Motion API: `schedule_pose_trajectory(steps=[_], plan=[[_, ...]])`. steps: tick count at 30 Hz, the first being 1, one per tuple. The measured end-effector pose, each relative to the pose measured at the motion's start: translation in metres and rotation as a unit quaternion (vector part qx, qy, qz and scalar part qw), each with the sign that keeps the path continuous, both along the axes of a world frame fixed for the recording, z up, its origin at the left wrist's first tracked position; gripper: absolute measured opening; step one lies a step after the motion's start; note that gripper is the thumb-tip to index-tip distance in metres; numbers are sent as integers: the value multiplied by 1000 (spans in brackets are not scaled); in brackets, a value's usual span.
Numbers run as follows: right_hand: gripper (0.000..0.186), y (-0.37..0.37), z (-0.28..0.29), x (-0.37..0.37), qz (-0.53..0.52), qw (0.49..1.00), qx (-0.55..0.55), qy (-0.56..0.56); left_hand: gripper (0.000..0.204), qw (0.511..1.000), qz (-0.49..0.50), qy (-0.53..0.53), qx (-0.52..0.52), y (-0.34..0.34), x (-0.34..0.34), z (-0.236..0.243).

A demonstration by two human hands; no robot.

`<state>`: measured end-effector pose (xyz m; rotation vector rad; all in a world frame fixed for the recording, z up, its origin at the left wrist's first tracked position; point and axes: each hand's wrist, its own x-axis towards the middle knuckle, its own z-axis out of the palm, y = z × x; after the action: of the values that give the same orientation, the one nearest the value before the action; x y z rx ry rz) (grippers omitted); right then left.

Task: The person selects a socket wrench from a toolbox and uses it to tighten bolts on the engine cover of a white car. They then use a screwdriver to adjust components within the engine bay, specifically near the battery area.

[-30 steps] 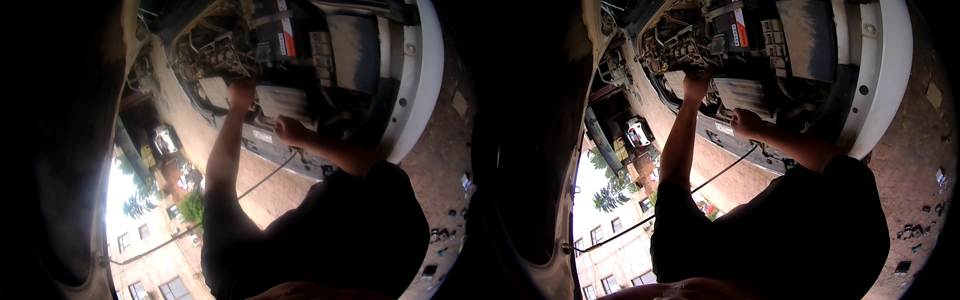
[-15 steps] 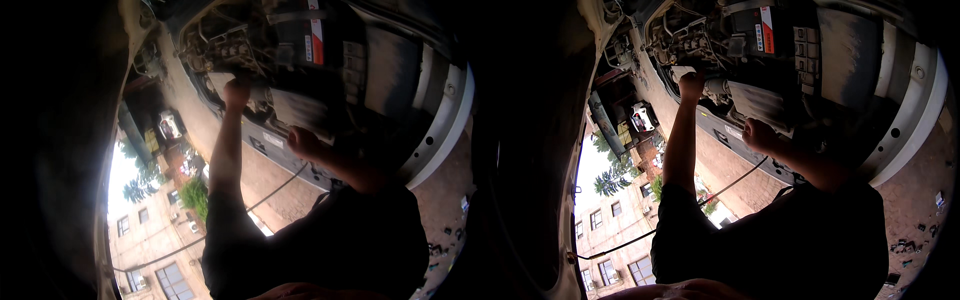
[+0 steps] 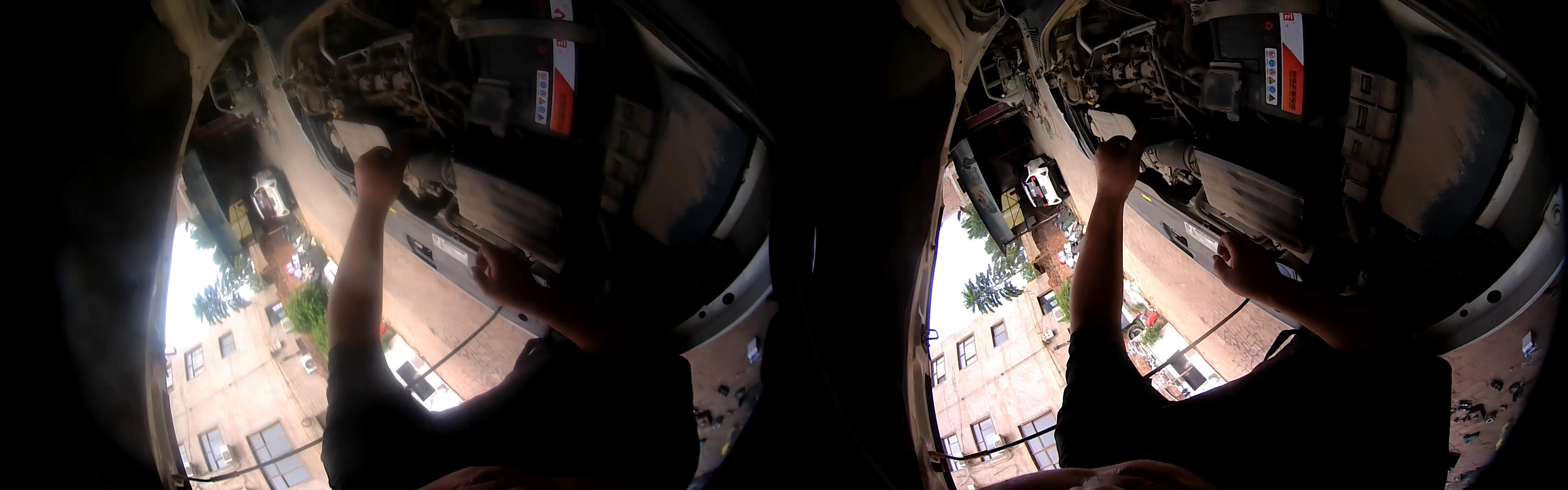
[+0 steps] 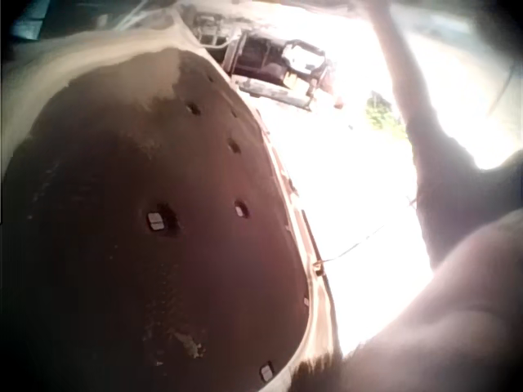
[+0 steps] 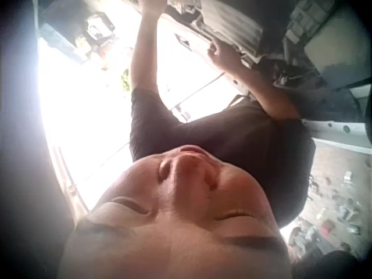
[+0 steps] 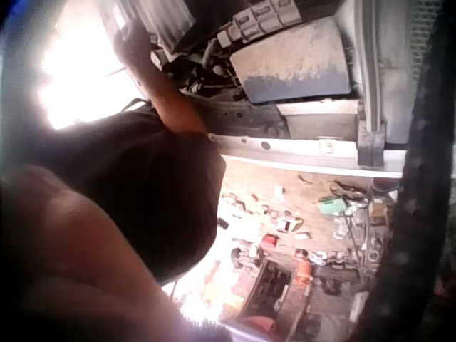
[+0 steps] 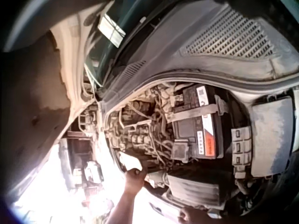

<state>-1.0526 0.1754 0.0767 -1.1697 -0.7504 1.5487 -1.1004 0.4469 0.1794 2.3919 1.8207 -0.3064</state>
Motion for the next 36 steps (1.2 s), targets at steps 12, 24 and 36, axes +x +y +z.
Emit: schedule_pose_trajectory(steps=[12, 24, 36], plan=[[18, 3, -10, -14, 51, 998, -2, -26, 34, 998, -26, -2, -64, 12, 2, 19], [21, 0, -32, -6, 141, 989, -12, 34, 30, 988, -139, 34, -64, 38, 12, 1], [26, 2, -38, -6, 179, 982, -30, 44, 14, 979, -157, -42, -126, 61, 2, -5]])
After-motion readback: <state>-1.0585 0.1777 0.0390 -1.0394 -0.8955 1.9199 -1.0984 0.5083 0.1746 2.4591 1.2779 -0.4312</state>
